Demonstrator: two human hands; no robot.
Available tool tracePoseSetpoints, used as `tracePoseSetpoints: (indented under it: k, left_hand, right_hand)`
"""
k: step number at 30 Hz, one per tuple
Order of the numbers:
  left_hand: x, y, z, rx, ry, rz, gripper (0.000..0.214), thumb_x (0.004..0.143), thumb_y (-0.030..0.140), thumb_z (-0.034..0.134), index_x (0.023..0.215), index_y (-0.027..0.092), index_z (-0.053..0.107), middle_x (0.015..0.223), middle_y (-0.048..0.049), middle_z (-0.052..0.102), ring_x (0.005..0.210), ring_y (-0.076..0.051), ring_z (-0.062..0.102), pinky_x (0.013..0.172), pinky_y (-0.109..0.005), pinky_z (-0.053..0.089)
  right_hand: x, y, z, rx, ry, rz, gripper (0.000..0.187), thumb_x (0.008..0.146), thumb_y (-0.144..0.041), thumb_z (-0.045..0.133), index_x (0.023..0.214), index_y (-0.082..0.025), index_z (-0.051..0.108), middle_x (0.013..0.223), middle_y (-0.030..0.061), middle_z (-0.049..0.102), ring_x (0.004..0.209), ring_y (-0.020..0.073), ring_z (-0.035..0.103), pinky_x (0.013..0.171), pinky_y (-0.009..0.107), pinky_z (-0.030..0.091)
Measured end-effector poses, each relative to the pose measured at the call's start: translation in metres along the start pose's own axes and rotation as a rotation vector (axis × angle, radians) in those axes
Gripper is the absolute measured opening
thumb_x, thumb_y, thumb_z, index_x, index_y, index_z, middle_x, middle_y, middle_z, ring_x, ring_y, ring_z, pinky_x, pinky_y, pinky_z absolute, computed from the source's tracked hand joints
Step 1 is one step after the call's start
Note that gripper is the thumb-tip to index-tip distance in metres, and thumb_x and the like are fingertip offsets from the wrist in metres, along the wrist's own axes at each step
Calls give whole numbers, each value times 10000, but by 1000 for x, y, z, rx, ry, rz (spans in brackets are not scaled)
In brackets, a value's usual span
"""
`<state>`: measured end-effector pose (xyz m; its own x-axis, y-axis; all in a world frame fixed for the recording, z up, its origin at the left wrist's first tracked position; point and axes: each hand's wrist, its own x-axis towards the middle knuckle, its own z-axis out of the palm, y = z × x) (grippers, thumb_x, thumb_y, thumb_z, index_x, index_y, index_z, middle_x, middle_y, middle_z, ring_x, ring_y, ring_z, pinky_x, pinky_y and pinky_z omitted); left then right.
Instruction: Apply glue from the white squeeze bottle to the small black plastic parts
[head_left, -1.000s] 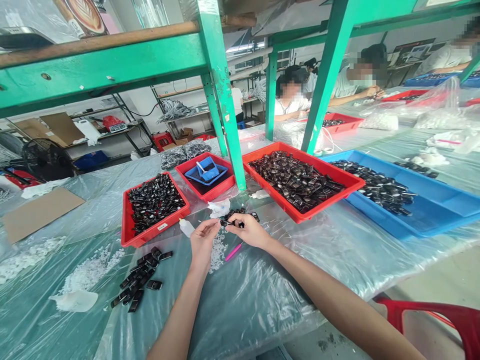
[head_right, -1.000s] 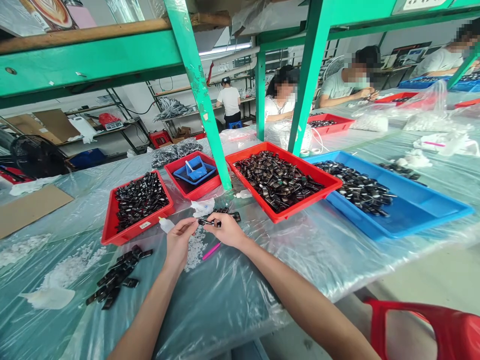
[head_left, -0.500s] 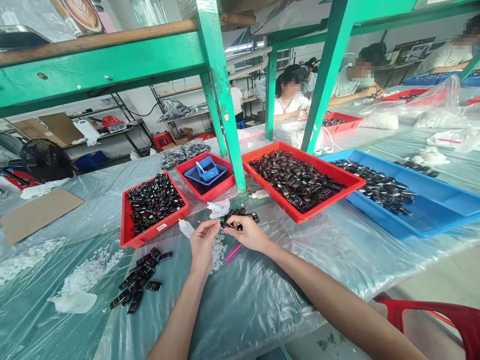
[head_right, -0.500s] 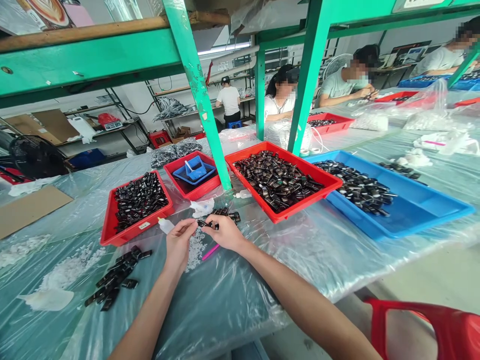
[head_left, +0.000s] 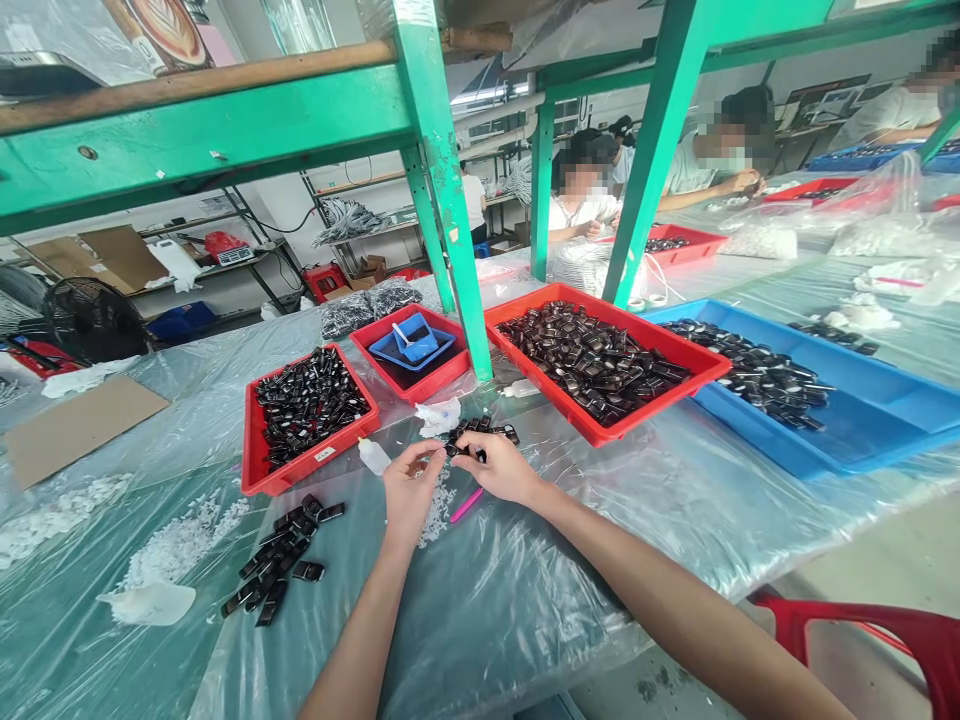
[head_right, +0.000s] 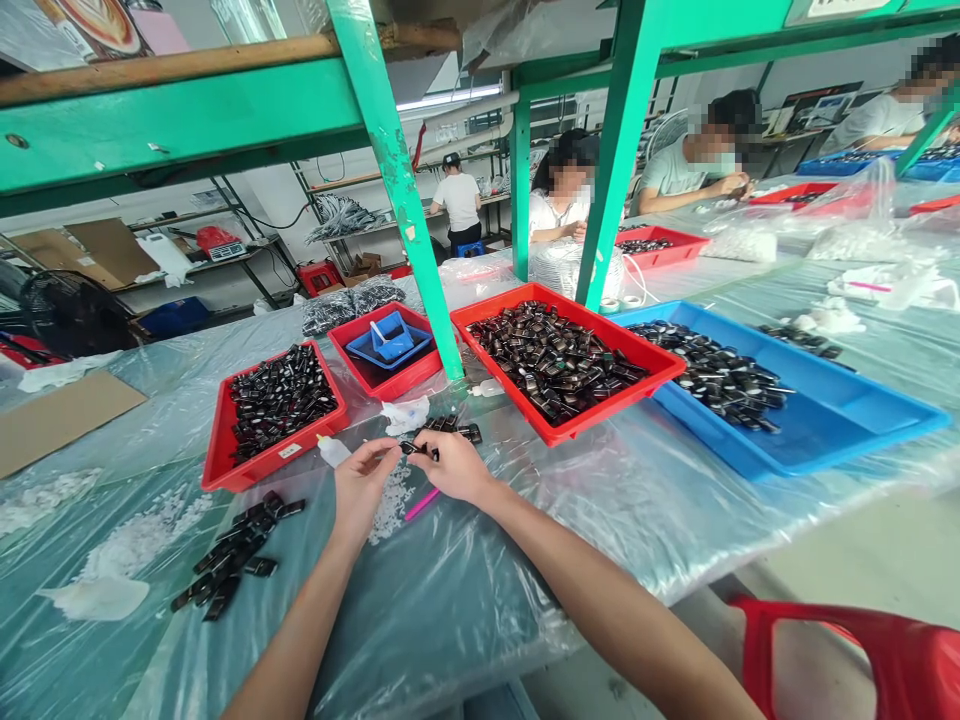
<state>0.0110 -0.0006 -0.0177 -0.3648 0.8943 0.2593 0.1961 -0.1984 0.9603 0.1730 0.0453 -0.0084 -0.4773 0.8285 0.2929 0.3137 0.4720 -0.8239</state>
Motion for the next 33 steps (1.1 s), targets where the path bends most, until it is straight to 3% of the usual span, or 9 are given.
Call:
tracePoseSetpoints:
  k: [7,11,13,17,20,24,26,30,33]
  left_hand:
    - [-1,6,3,116,-23,159,159,794,343,702,838,192,719,847,-44,725,749,-166,643,649,-271,482]
    - [-2,8,4,90,2,180,171,788,334,717,880,190,715,858,-46,724,781,-169,657,645,-262,481]
    - [-3,9,4,62,38,178,197,794,346,721,908,186,727,876,-52,729,780,-169,660,659,-268,491]
    - [-3,8,2,-21,151,155,206,806,369,727,883,178,730,833,-45,723,744,-158,647,704,-283,511]
    - [-3,9,1,-62,169,119,206,798,372,741,874,181,729,807,-36,722,737,-162,648,717,-292,518]
    - [-6,13,0,96,-48,207,168,853,350,689,905,203,752,889,-52,742,814,-182,655,736,-304,505]
    - [-7,15,-1,209,-92,308,153,882,330,659,915,216,755,946,-59,745,895,-196,648,765,-313,494]
    - [-3,10,-6,359,-31,389,150,917,314,610,913,219,727,930,-53,734,898,-200,631,760,-326,486]
    - [1,-1,-9,510,-79,414,137,919,291,594,909,222,712,943,-49,729,926,-217,625,827,-362,491]
  right_hand:
    - [-1,1,0,3,-29,-7,81,884,-256,630,847,-195,669,697,-28,599,620,121,472,636,243,340]
    - [1,-4,3,180,-34,19,136,850,-302,656,783,-184,647,645,-36,534,618,122,452,627,250,349]
    - [1,-8,4,404,-67,126,229,823,-376,690,736,-185,598,602,-54,453,557,104,386,558,241,319]
    - [-2,-17,7,1008,-237,489,377,828,-509,683,735,-207,477,563,-99,295,446,68,218,424,215,156]
    - [-4,-20,10,1244,-243,667,365,864,-510,636,763,-202,469,596,-76,409,440,67,344,391,196,164]
    - [-5,-20,15,1280,-204,766,349,933,-512,525,812,-184,538,710,-6,574,537,114,560,381,193,249]
    - [-4,-18,15,1289,-194,749,307,919,-460,565,805,-175,556,682,-15,552,506,96,524,368,184,211]
    - [0,-12,7,1216,-135,633,263,832,-412,686,819,-171,580,626,-61,452,439,53,370,370,180,129]
    - [8,-5,-7,887,8,487,326,856,-507,630,815,-185,593,610,-52,458,435,74,373,395,197,188]
